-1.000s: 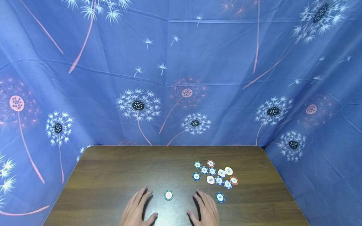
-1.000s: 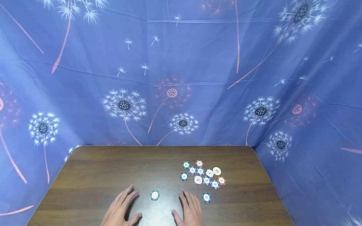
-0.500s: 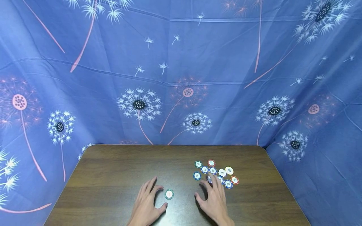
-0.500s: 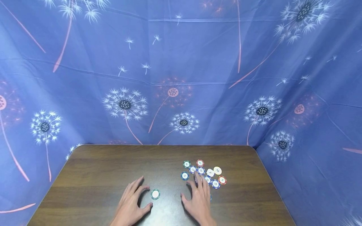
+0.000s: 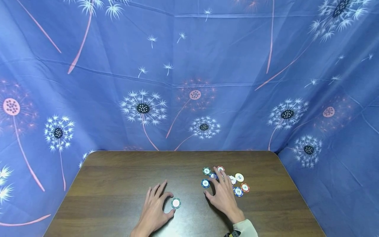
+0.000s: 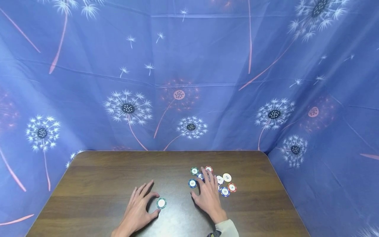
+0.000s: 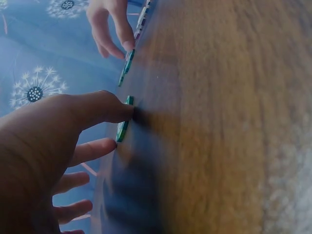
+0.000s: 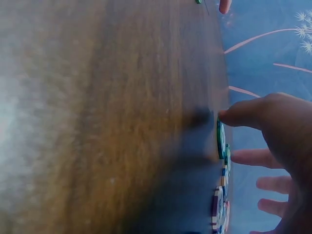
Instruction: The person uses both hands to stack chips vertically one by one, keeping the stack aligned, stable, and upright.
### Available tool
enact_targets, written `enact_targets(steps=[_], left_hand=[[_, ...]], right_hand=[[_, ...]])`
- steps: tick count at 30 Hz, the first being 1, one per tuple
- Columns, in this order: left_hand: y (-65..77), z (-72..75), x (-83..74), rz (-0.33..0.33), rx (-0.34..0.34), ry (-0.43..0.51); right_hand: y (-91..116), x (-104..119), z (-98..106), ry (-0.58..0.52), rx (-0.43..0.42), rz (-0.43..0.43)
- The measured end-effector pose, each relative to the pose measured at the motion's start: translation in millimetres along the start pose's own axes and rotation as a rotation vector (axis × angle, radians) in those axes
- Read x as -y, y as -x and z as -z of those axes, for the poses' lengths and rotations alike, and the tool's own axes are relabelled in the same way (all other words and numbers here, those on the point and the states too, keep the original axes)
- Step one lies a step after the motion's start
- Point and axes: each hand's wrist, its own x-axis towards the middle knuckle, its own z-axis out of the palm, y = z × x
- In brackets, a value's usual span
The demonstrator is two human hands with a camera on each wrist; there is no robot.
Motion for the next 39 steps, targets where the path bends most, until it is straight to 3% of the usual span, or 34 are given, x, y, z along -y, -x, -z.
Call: enact_targets(steps=[15, 30, 39], left_hand=[[0.0, -1.0, -1.4, 0.013, 0.009, 0.064], [-5.5, -1.7, -2.9, -0.008, 0.015, 0.045], [-7.2, 0.5, -1.3, -0.008, 0.042, 0.032]], right_hand=[[-7, -2, -6, -0.027, 0.040, -0.015], [-12, -2, -16, 0.002, -0.078, 0.083], [-2, 5, -16, -0.008, -0.093, 0.100]])
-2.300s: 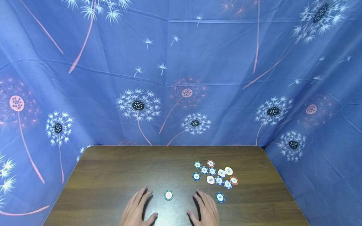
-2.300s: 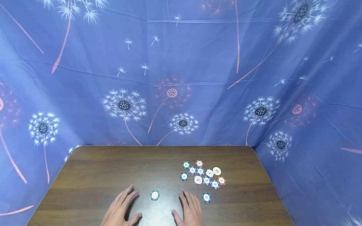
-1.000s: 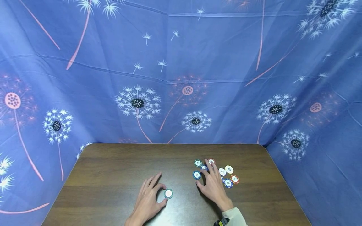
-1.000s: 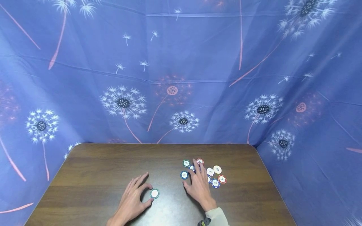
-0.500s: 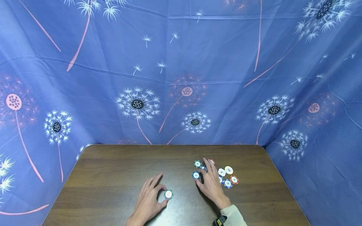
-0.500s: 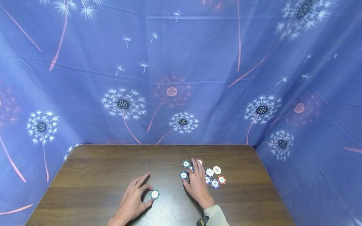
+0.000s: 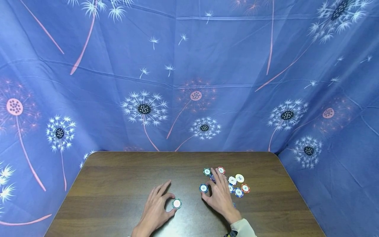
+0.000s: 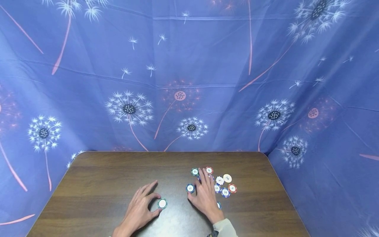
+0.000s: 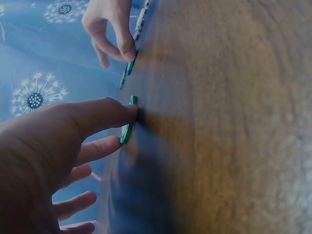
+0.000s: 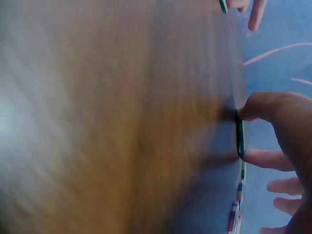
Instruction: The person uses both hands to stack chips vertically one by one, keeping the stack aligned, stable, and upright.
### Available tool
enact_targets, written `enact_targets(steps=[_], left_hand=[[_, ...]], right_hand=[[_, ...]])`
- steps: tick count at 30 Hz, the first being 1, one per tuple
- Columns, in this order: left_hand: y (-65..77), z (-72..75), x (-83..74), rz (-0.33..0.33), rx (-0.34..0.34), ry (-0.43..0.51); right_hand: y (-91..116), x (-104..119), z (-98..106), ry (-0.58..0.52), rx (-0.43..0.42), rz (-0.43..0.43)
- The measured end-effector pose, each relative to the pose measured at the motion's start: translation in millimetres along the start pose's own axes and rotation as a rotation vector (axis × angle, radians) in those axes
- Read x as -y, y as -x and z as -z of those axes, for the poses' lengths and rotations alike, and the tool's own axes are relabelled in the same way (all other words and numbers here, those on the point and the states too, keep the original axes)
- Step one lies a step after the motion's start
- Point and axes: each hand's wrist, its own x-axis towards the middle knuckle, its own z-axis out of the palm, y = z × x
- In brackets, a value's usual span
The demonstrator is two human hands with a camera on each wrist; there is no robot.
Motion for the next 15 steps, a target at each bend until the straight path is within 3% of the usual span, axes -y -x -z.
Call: enact_targets(steps=[5, 15], left_hand=[[0.5, -0.2, 0.6, -0.010, -0.006, 0.005], [-2.4, 0.5, -3.9, 0.041, 0.013, 0.055]], right_hand=[[5, 15, -1, -0.061, 0.015, 0.034], [3, 48, -1, -0.157, 0.054, 0.211]])
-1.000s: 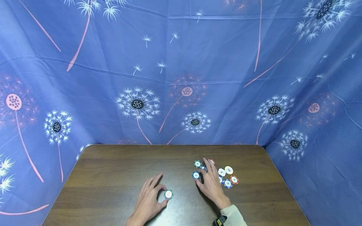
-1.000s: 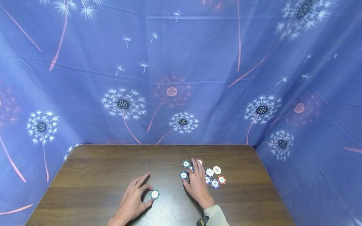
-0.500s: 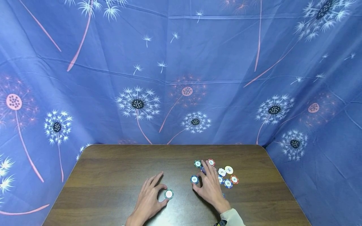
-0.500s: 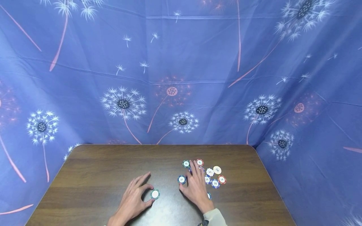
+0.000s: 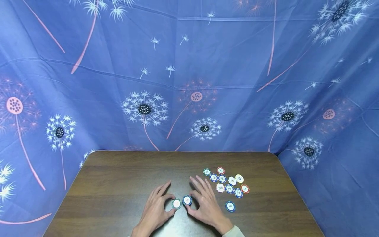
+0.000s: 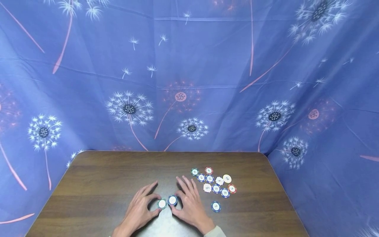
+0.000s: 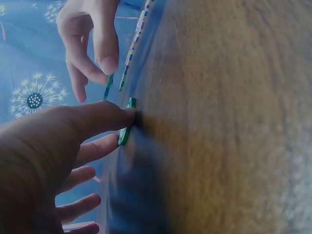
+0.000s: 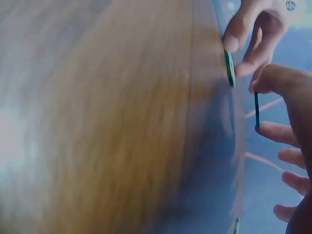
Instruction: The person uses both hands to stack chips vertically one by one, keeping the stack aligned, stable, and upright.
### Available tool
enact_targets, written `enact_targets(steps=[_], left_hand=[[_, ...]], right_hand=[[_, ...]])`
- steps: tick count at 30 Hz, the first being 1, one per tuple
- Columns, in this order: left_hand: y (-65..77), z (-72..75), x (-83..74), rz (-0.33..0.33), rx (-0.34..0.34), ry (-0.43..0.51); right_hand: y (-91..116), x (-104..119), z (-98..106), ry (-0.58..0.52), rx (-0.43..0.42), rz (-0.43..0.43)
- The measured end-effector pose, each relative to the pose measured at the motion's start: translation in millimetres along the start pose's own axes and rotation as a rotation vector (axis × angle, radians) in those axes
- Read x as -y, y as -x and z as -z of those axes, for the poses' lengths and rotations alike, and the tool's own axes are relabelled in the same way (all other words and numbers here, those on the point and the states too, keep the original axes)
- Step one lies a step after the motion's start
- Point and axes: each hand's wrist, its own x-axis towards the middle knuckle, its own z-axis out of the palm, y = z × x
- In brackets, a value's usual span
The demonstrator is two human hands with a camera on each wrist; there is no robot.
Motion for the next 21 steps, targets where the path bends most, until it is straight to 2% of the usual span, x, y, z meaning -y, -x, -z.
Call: enact_targets(steps=[10, 17, 21], left_hand=[[4.6, 0.4, -2.5, 0.000, -0.012, 0.005], [6.1, 0.5, -5.5, 0.017, 0.015, 0.002], [7.6, 0.1, -6.8, 0.021, 0.015, -0.002]], right_hand=[[-4, 14, -9, 0.000, 0.086, 0.040], [-3, 18, -13, 0.023, 0.092, 0.053], [-1, 19, -13, 0.006, 0.103, 0.030]])
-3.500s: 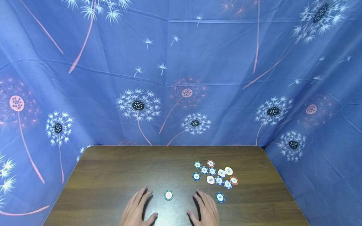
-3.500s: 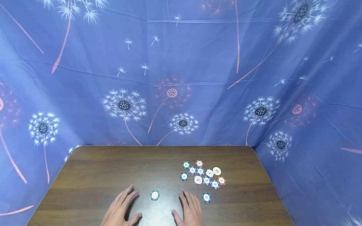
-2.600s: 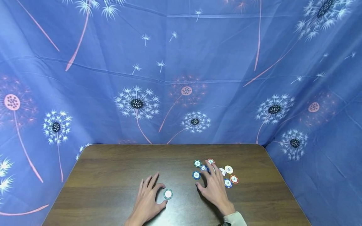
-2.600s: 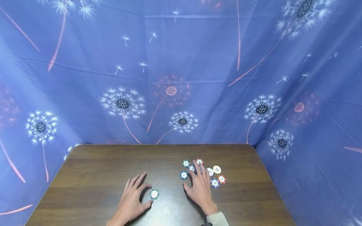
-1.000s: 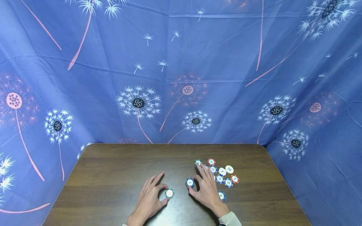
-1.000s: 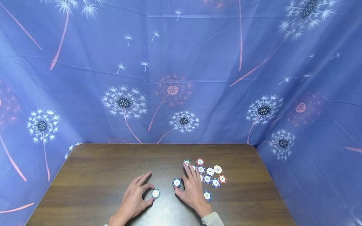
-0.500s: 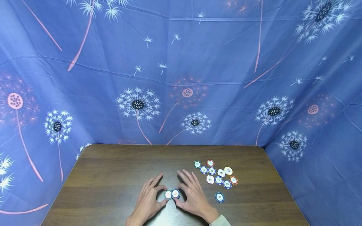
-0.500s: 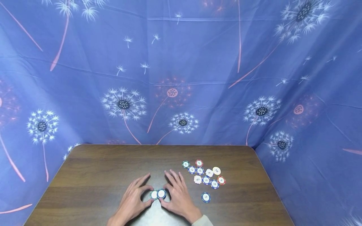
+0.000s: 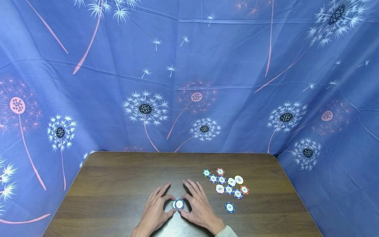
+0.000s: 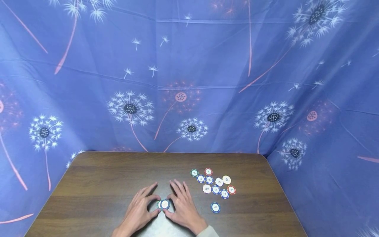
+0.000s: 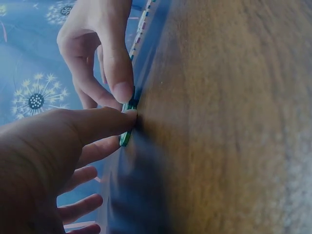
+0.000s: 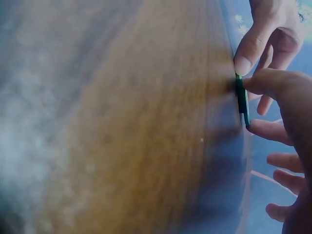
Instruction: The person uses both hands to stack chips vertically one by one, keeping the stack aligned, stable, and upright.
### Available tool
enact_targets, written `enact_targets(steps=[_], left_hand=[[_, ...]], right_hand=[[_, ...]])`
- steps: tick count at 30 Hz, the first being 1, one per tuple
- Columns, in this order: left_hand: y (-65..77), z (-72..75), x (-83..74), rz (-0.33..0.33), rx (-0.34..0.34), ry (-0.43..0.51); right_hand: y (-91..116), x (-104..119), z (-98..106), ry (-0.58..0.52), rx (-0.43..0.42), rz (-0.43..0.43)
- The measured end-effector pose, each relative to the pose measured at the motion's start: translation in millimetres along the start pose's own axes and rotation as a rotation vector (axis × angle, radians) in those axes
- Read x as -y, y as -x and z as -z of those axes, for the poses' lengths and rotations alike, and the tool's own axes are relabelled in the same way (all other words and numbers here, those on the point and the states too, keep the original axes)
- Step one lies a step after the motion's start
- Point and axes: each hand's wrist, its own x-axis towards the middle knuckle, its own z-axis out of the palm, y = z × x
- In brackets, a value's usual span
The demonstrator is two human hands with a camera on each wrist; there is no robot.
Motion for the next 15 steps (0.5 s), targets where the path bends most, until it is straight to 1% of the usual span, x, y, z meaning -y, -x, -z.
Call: enact_targets(steps=[7, 10, 15], left_hand=[[-2.9, 2.1, -1.6, 0.022, 0.012, 0.004], [-4.0, 3.5, -2.3, 0.022, 0.021, -0.001], [-3.6, 4.7, -2.5, 0.033, 0.036, 0.003]], right_hand=[[3, -2, 14, -0.074, 0.048, -0.086], [6, -4, 16, -0.082, 0.069, -0.091], [7, -1, 13, -0.087, 0.081, -0.069]])
